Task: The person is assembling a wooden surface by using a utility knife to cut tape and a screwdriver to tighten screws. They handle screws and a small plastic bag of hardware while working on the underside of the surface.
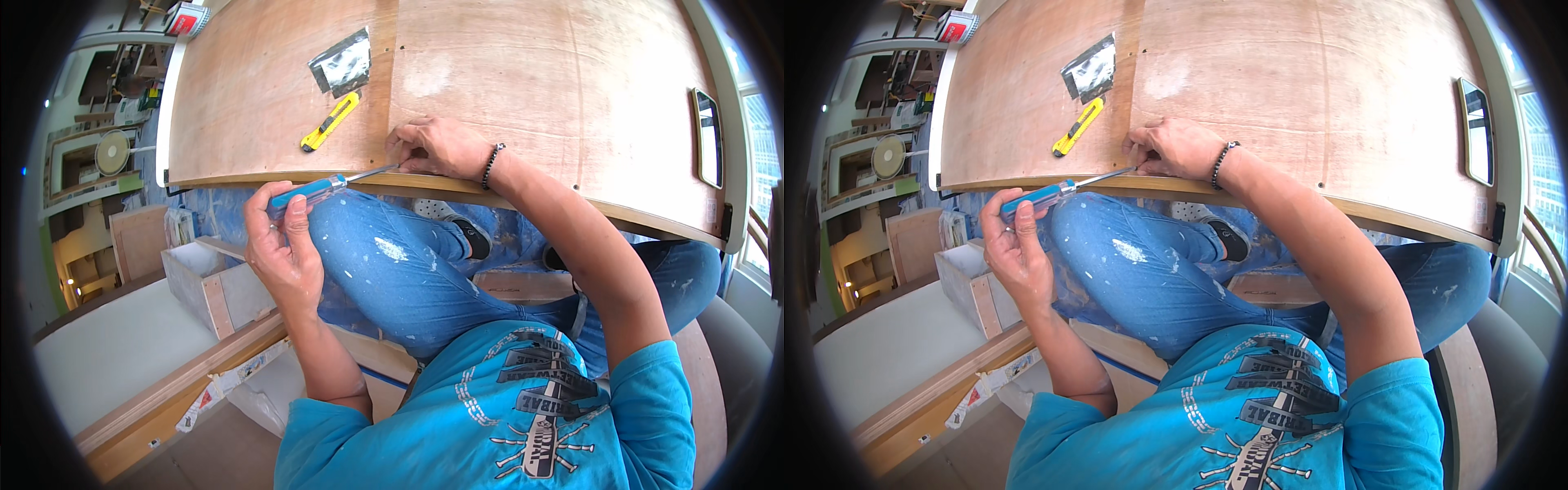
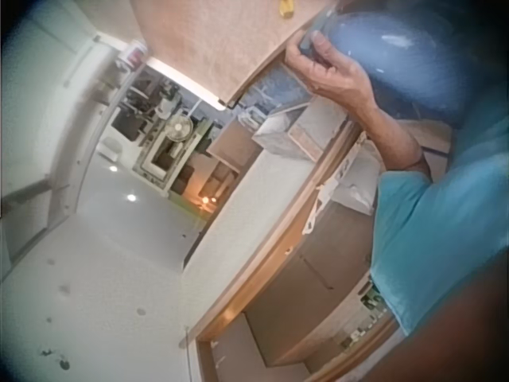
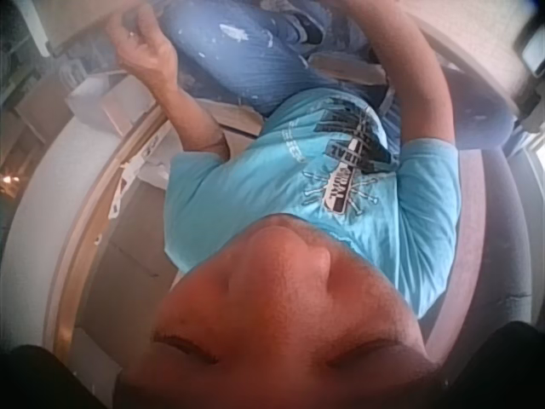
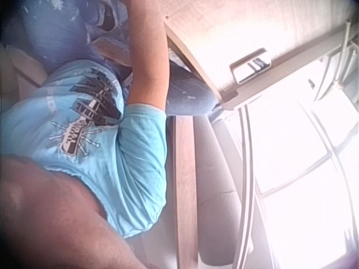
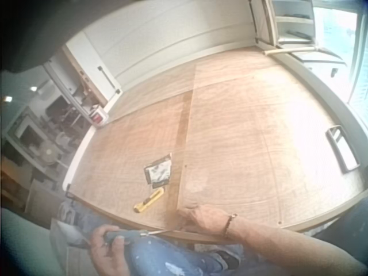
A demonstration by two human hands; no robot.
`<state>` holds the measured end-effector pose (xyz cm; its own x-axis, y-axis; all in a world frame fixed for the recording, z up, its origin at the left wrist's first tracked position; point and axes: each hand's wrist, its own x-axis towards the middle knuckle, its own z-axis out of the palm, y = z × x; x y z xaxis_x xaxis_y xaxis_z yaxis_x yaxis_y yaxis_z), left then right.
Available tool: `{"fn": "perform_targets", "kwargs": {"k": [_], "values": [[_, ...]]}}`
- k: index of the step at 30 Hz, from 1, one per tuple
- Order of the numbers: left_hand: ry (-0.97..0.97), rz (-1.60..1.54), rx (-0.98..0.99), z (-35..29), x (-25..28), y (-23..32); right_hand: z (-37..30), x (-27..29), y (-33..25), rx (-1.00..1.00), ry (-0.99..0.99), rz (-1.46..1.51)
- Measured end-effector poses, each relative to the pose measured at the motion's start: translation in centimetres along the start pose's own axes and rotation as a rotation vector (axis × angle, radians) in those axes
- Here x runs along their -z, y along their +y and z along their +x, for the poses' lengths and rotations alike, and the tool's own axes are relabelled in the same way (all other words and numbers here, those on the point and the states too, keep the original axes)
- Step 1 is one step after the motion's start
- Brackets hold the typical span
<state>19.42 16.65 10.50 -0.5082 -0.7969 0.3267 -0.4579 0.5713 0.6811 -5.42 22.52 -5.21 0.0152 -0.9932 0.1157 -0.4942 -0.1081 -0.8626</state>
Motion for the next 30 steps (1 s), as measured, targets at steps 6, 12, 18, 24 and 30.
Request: {"fn": "perform_targets", "kwargs": {"k": [6, 12, 18, 24, 30], "values": [[-0.09, 0.085, -0.123, 1.2, 0.3, 1.5, 0.1, -0.5, 0.3, 0.034, 0.035, -0.012], [-0.195, 0.183, -0.132, 1.8, 1.3, 3.3, 0.2, -0.6, 0.3, 0.065, 0.063, -0.012], [-0.215, 0.138, -0.208, 2.1, 1.5, 2.8, 0.1, -0.6, 0.2, 0.031, 0.041, 0.031], [-0.215, 0.125, -0.275, 3.7, 0.4, 3.1, 0.3, 0.0, -1.3, 0.087, 0.0, -0.05], [-0.26, -0.015, -0.368, 4.3, -0.7, 3.5, 0.2, 2.2, -5.3, 0.079, 0.067, 0.053]]}}
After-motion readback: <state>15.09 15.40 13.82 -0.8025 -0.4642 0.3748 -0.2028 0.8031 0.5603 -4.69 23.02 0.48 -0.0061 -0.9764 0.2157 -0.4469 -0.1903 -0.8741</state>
